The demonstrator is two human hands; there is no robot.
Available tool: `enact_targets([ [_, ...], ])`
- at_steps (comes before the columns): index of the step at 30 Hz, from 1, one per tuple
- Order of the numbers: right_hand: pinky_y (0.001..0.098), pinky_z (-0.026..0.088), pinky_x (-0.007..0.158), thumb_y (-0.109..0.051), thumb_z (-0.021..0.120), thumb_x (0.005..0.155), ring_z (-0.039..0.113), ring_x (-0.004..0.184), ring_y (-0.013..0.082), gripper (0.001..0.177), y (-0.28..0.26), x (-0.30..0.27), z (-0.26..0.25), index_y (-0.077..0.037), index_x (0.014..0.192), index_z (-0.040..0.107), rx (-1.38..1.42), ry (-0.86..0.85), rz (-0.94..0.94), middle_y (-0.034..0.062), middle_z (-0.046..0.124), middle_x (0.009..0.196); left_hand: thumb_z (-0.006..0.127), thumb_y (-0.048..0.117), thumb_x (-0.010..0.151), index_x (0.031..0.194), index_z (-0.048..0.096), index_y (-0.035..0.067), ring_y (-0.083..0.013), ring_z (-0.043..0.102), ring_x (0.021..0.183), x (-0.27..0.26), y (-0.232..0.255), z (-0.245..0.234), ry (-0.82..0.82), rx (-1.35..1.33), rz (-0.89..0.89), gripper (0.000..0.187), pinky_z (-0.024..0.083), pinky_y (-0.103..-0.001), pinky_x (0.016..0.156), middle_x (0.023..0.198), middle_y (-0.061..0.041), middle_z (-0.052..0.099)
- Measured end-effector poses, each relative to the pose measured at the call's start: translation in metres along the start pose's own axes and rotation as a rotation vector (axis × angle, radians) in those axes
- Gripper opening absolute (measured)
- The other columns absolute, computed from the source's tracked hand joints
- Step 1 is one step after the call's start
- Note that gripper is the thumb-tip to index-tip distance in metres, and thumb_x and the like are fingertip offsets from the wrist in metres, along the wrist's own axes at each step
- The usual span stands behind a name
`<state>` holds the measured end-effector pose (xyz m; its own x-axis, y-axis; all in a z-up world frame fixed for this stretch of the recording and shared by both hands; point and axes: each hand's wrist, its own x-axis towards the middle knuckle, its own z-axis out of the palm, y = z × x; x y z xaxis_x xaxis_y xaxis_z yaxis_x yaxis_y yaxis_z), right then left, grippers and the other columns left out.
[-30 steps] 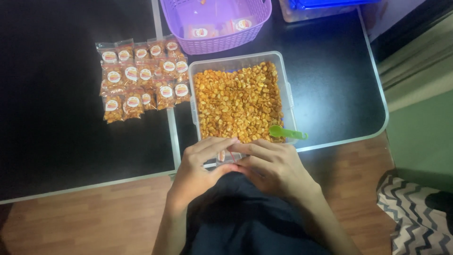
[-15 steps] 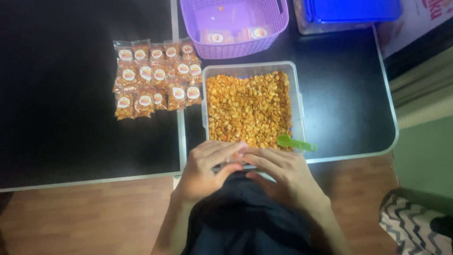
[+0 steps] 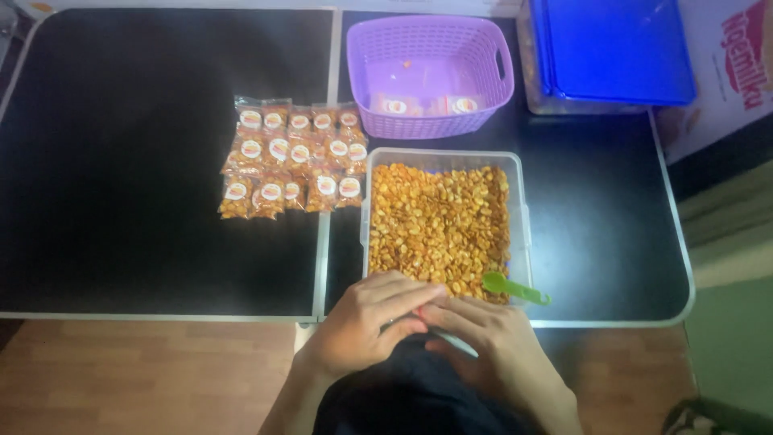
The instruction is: Filling small plastic bags with snacks using a scoop from a large container
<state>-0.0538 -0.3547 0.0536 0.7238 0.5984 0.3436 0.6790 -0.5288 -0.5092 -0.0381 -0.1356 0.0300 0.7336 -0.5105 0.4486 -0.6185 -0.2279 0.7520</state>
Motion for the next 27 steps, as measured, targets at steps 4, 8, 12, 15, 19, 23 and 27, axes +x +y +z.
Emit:
enact_targets([
  [4,0.0320,0.061,0.080,-0.014,0.083,0.083,0.078,0.093,0.0204,0.033,0.002,0.002,-0.002,-0.009,0.113,0.071,0.027,0.000,-0.072,0.0052,0.079,0.110,0.076,0.009,0.091,0.135,0.062,0.004,-0.0253,0.070,0.098,-0.001,0.000,0.000,0.032,-0.009,0.016,0.046,0.055,-0.037,0.094,0.115,-0.012,0.074],
  [8,0.0329,0.060,0.079,-0.023,0.081,0.086,0.079,0.101,0.0218,0.029,0.011,-0.005,0.002,-0.017,0.112,0.071,0.018,0.056,-0.073,0.0058,0.074,0.126,0.088,0.017,0.079,0.139,0.058,0.004,-0.0268,0.068,0.126,-0.004,-0.001,-0.005,0.096,-0.071,-0.043,0.068,0.051,-0.038,0.111,0.137,-0.013,0.068],
  [12,0.0296,0.062,0.074,-0.025,0.088,0.078,0.082,0.089,0.0150,0.030,0.008,-0.001,-0.010,-0.023,0.106,0.078,-0.031,0.079,-0.038,0.0014,0.072,0.132,0.092,0.012,0.072,0.136,0.060,0.005,-0.0259,0.068,0.126,-0.007,-0.009,-0.011,0.154,-0.085,-0.097,0.072,0.050,-0.037,0.113,0.137,-0.013,0.068],
  [15,0.0367,0.060,0.087,-0.026,0.086,0.080,0.080,0.100,0.0203,0.032,0.005,-0.001,-0.017,-0.018,0.108,0.075,-0.053,0.056,-0.002,0.0036,0.072,0.132,0.086,0.001,0.079,0.113,0.072,0.004,-0.0275,0.075,0.113,-0.002,-0.004,-0.019,0.175,-0.092,0.020,0.037,0.060,-0.037,0.103,0.124,-0.015,0.072],
  [19,0.0389,0.064,0.087,-0.022,0.089,0.079,0.079,0.107,0.0234,0.047,0.008,-0.005,-0.018,-0.017,0.122,0.070,0.032,0.054,-0.008,0.0081,0.068,0.138,0.093,0.007,0.076,0.111,0.072,0.007,-0.0261,0.073,0.106,-0.002,-0.010,-0.018,0.214,0.065,0.107,0.041,0.061,-0.038,0.095,0.121,-0.010,0.072],
  [23,0.0409,0.062,0.091,-0.026,0.087,0.081,0.075,0.117,0.0262,0.049,0.010,-0.005,-0.017,-0.018,0.125,0.068,0.052,0.015,0.006,0.0082,0.068,0.138,0.082,-0.005,0.085,0.094,0.072,0.006,-0.0230,0.070,0.088,0.002,-0.010,-0.017,0.368,0.172,0.208,0.018,0.059,-0.033,0.077,0.103,-0.009,0.073],
  [27,0.0399,0.062,0.087,-0.027,0.086,0.081,0.077,0.110,0.0255,0.042,0.007,-0.005,-0.013,-0.017,0.119,0.069,0.019,0.033,-0.001,0.0063,0.071,0.133,0.090,0.001,0.079,0.080,0.070,0.009,-0.0174,0.065,0.075,0.002,-0.006,-0.019,0.422,0.240,0.186,0.022,0.053,-0.028,0.066,0.091,-0.005,0.068],
])
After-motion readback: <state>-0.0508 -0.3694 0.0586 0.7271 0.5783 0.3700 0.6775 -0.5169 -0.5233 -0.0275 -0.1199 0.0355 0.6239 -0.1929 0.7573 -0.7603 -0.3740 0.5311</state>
